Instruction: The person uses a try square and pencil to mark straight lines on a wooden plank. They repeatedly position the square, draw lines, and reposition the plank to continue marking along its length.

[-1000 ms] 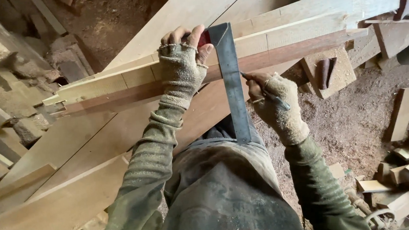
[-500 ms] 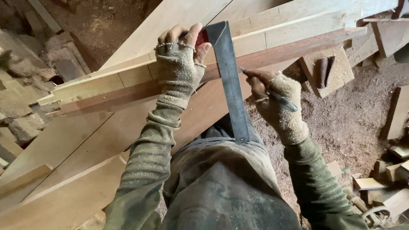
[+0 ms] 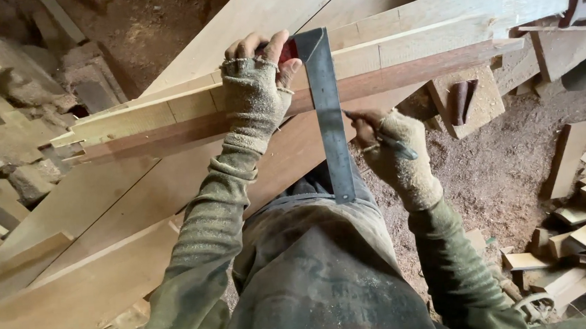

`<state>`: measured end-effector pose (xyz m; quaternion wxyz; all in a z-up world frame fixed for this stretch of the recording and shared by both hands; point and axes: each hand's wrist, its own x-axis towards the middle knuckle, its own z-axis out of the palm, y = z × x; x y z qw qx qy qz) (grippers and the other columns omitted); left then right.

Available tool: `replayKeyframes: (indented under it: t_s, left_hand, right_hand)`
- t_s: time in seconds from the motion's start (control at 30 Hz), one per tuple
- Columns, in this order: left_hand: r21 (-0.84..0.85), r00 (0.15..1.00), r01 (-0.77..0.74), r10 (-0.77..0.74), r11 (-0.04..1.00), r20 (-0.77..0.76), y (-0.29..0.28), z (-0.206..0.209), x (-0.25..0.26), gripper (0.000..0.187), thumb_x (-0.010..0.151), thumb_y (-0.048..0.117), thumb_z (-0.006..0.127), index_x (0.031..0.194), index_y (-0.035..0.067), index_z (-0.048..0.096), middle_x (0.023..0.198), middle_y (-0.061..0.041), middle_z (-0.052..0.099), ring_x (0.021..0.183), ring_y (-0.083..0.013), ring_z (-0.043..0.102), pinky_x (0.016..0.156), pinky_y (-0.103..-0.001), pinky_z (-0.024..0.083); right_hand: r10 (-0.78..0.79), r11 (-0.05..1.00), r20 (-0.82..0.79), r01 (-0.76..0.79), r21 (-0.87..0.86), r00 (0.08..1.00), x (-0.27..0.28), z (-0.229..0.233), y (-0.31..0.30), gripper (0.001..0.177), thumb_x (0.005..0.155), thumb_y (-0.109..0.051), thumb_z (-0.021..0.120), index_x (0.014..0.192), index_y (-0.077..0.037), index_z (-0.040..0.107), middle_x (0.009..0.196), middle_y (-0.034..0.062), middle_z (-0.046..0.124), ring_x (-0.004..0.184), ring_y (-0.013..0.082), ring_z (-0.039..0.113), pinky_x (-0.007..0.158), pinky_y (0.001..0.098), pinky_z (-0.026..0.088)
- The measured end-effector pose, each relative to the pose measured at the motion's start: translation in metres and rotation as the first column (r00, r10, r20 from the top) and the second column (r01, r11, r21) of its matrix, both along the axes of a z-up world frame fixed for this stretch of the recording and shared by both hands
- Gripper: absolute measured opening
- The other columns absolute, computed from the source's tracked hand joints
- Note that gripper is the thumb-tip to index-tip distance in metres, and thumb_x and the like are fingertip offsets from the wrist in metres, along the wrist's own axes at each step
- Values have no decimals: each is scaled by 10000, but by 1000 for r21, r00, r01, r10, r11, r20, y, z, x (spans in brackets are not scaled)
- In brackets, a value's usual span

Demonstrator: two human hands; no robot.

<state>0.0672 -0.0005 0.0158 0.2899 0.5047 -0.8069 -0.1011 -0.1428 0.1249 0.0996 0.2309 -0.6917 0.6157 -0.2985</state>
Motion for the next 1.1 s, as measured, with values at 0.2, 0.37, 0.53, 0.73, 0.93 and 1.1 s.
replayKeyframes:
  t_s: [0.2,0.37,0.53,0.73,0.93,1.1]
  left_hand:
    - [30,1000,-8,8,1000,-1,-1,-1,1,338,1050,444,628,1294,211,641,1189,-45,576,1051,-287,515,787,-461,494]
    - [13,994,-34,33,999,101,-4,3,26,478,1074,570,445,1274,199,669,1127,-81,599,987,-274,516,746,-398,441]
    - [37,996,41,-44,998,75,7,36,101,495,1006,375,808,1377,120,602,1224,-138,543,1045,-347,523,859,-481,468]
    - [32,995,3,-7,999,104,-4,17,175,453,1052,457,670,1346,116,623,1165,-120,534,1007,-324,495,809,-463,449]
    - [-17,996,6,-4,1000,89,-19,-3,193,463,1042,503,642,1304,120,646,1154,-110,547,1015,-326,505,836,-469,460]
    - [-29,998,-7,9,1000,58,-26,-22,192,475,992,532,687,1286,161,650,1142,-89,548,1023,-312,506,797,-452,464]
  right_hand:
    - [-194,934,258,99,342,946,19,-27,47,245,1057,-61,568,1275,0,662,1016,144,749,788,155,711,695,257,615]
    - [-398,811,281,192,552,873,46,-39,61,292,971,-203,665,1218,-55,719,1047,131,784,894,219,757,769,326,615]
    - [-392,766,322,112,633,862,94,-22,47,236,919,-168,677,1113,-57,756,978,97,785,907,194,731,789,330,540]
    - [-306,757,287,49,652,908,168,-44,41,294,940,-190,632,1191,-86,743,1007,98,775,940,237,731,812,341,535]
    - [-320,858,380,95,504,868,202,-67,55,247,934,-35,656,1170,7,718,1028,138,761,925,220,745,823,298,605]
    - [-378,806,325,136,576,867,211,-63,52,251,916,-70,679,1153,-28,749,980,102,776,880,182,719,793,292,574]
